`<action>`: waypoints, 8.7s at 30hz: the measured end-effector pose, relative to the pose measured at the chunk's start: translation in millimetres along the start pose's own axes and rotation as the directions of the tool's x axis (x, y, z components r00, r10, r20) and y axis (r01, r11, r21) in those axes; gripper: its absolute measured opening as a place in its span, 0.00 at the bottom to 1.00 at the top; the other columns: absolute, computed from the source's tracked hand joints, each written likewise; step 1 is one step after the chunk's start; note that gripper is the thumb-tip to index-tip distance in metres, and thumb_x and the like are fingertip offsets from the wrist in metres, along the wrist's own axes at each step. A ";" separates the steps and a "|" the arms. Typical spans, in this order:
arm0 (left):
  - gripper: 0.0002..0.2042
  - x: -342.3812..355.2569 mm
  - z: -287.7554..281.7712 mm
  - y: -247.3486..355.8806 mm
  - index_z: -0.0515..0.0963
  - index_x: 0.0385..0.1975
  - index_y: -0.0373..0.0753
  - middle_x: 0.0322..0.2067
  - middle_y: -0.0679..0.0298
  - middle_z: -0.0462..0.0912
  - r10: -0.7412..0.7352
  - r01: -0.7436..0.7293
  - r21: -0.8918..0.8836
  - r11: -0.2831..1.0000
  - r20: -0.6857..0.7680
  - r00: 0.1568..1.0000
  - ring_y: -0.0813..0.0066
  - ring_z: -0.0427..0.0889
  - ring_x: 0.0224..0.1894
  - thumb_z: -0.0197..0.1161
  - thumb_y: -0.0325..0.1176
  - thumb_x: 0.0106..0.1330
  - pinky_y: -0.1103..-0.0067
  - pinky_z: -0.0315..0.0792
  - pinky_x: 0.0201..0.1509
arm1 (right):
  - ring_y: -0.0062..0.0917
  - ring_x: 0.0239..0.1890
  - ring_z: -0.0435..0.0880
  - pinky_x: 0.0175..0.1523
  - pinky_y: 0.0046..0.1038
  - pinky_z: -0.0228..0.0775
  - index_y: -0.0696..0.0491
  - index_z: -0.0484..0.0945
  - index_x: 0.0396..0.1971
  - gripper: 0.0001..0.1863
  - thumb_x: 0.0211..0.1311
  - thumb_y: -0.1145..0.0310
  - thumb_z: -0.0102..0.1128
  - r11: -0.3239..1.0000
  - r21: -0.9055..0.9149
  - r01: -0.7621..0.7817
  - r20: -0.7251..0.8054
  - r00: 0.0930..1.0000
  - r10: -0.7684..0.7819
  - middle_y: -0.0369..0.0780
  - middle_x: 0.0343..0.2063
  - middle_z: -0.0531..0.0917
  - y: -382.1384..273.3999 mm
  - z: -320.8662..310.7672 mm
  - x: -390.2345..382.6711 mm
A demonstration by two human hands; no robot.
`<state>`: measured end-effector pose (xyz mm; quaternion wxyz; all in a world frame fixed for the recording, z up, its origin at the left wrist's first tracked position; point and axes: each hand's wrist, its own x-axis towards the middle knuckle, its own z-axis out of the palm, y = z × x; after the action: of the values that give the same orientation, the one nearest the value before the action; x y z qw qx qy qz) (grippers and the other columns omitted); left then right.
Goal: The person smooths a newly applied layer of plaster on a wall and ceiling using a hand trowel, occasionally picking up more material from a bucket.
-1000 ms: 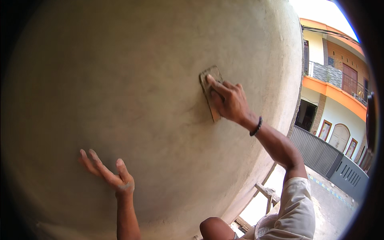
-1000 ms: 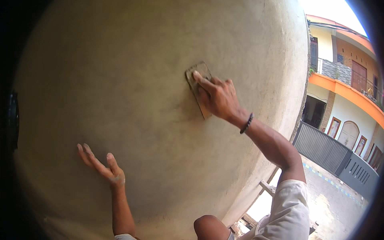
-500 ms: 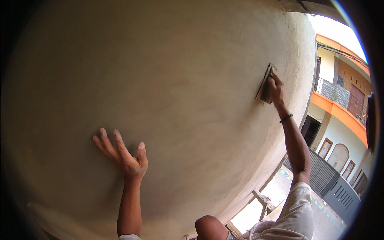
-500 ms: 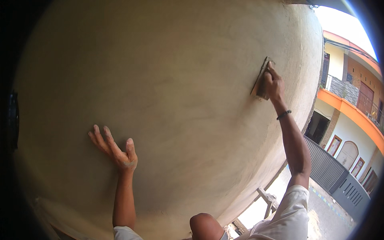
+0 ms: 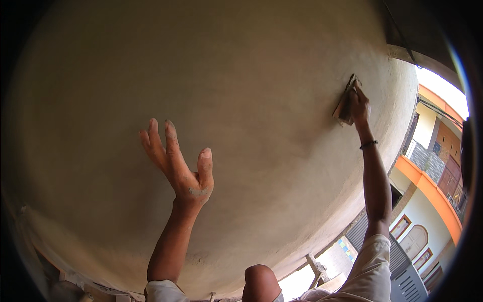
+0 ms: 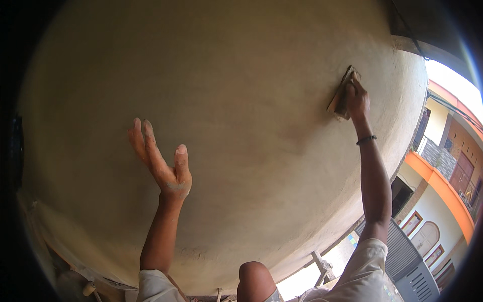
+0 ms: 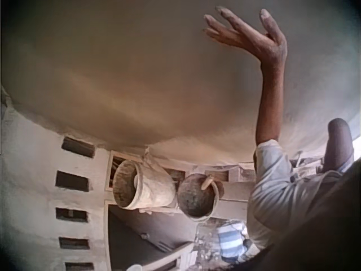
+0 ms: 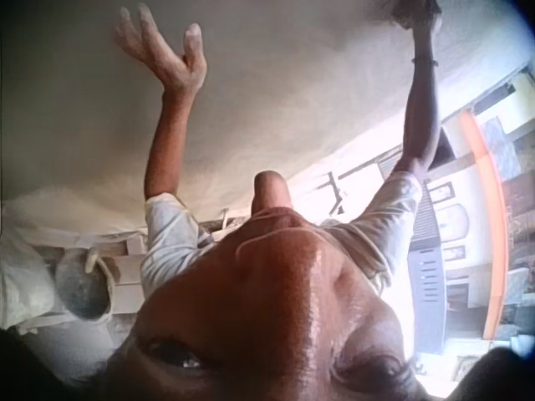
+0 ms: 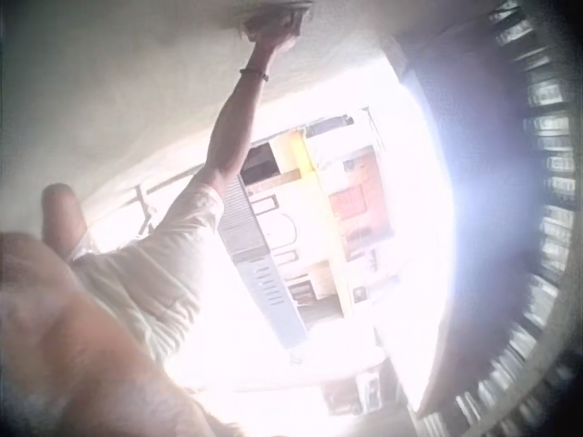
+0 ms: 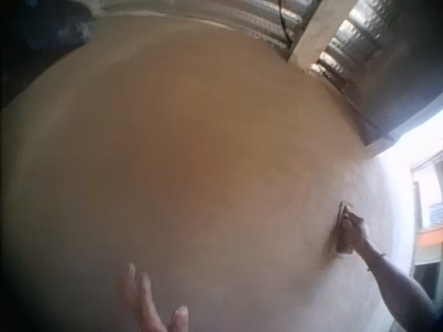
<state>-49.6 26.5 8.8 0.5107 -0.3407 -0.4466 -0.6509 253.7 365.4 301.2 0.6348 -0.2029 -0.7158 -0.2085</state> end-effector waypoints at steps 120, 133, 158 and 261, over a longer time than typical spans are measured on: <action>0.29 -84.3 81.9 36.7 0.63 0.66 0.31 0.70 0.40 0.52 0.207 -0.305 0.296 0.905 0.319 0.925 0.30 0.46 0.72 0.51 0.44 0.72 0.40 0.48 0.69 | 0.42 0.52 0.83 0.58 0.37 0.73 0.37 0.78 0.59 0.24 0.66 0.48 0.51 0.975 -0.221 -0.032 0.071 0.996 0.049 0.47 0.50 0.84 117.2 -17.2 110.4; 0.28 -89.4 86.5 38.7 0.63 0.66 0.31 0.70 0.40 0.52 0.174 -0.274 0.324 0.905 0.307 0.936 0.29 0.48 0.72 0.51 0.43 0.71 0.40 0.49 0.69 | 0.38 0.53 0.83 0.59 0.36 0.73 0.36 0.79 0.58 0.23 0.66 0.50 0.50 0.971 -0.075 -0.226 0.060 0.971 0.230 0.45 0.50 0.84 202.4 -33.9 182.4; 0.30 -95.1 87.1 51.2 0.60 0.67 0.29 0.71 0.38 0.45 0.117 -0.123 0.003 0.992 0.273 0.955 0.31 0.41 0.73 0.53 0.41 0.69 0.41 0.42 0.71 | 0.34 0.43 0.88 0.48 0.34 0.79 0.43 0.79 0.57 0.20 0.68 0.56 0.53 0.780 -0.601 0.171 0.057 0.984 -0.171 0.48 0.43 0.86 146.8 -56.8 287.2; 0.35 28.1 95.7 59.8 0.51 0.72 0.31 0.73 0.40 0.44 0.279 -0.260 -0.167 0.951 0.098 0.955 0.30 0.41 0.73 0.49 0.40 0.67 0.42 0.40 0.72 | 0.34 0.25 0.80 0.31 0.35 0.71 0.55 0.86 0.40 0.12 0.62 0.72 0.54 0.924 -0.225 0.310 -0.039 0.944 -0.327 0.49 0.22 0.80 -68.6 -22.8 232.3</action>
<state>0.3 100.6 83.4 0.5394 -0.4752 -0.3747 -0.5856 208.5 301.8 531.6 0.5932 -0.1435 -0.6879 -0.3928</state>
